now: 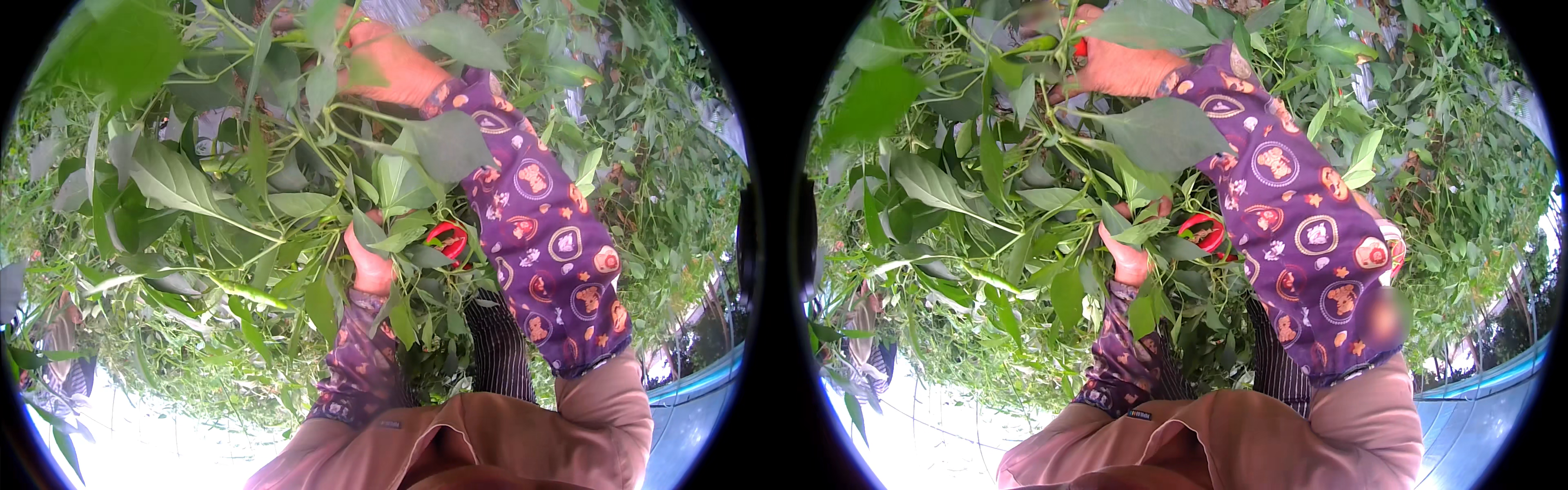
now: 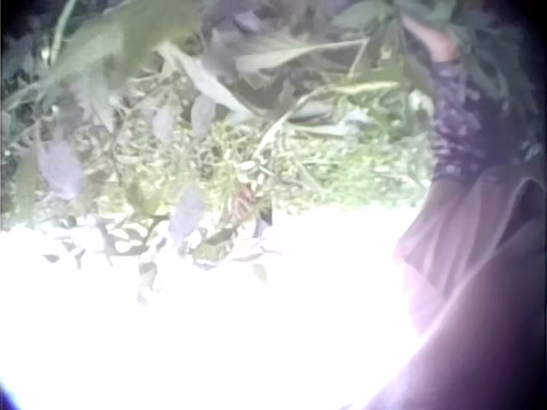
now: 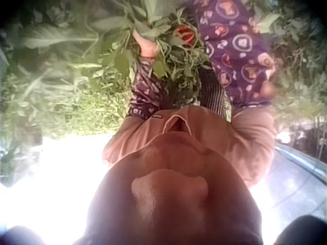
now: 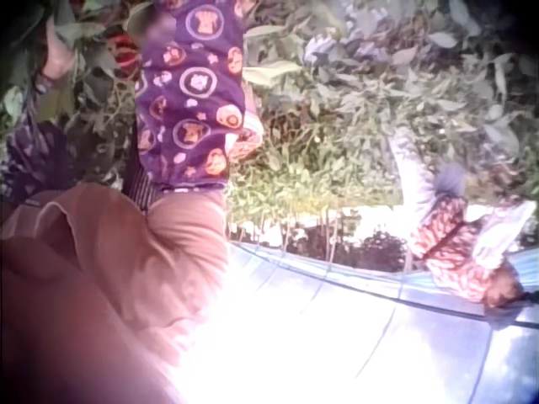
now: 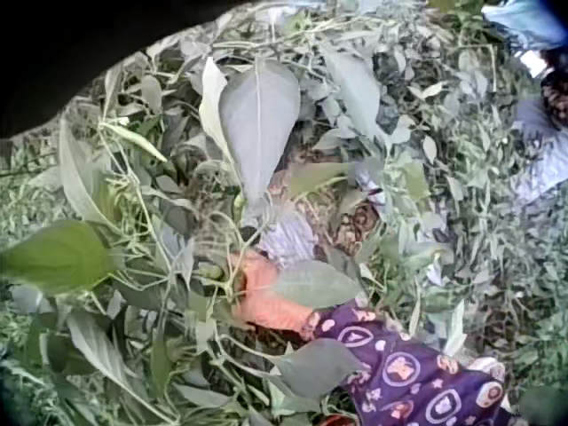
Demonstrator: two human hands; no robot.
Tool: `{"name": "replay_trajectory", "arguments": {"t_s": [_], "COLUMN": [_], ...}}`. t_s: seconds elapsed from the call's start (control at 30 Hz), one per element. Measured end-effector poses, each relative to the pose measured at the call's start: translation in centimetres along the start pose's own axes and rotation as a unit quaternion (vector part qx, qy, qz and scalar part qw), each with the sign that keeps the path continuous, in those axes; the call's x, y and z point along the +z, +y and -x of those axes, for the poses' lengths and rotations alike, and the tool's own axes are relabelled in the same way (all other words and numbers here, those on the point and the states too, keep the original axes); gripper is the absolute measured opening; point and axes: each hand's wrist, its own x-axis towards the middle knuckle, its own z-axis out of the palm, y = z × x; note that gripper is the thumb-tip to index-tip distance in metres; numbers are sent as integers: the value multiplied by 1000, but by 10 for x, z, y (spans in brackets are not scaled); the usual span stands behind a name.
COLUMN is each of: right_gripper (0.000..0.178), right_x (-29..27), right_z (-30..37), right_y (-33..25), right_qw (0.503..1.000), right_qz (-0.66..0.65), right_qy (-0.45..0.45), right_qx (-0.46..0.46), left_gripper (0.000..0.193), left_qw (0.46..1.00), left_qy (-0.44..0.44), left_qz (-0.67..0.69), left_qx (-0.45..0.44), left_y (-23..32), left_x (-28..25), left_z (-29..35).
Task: The person harvests peppers by hand and using shears, placing them into a white bucket. The person reaches into the plants, selects ripe peppers, cuts or pulls them, and drops them into the bucket filled with red and green peppers.
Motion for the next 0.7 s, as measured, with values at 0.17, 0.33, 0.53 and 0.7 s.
{"name": "replay_trajectory", "arguments": {"t_s": [0.17,0.33,0.53,0.7], "right_gripper": [38,43,39,27], "right_x": [15,-25,-79,-110], "right_z": [12,43,80,133], "right_y": [-20,-51,-41,-45], "right_qw": [999,983,873,937], "right_qz": [-12,156,484,159], "right_qy": [37,81,46,-25], "right_qx": [-36,49,42,311], "left_gripper": [28,53,54,54], "left_qw": [998,998,993,999], "left_qy": [-9,40,61,40], "left_qz": [-52,-24,-101,-34], "left_qx": [38,-42,-9,-12], "left_y": [6,4,5,1], "left_x": [1,13,25,11], "left_z": [0,-3,-1,-4]}}
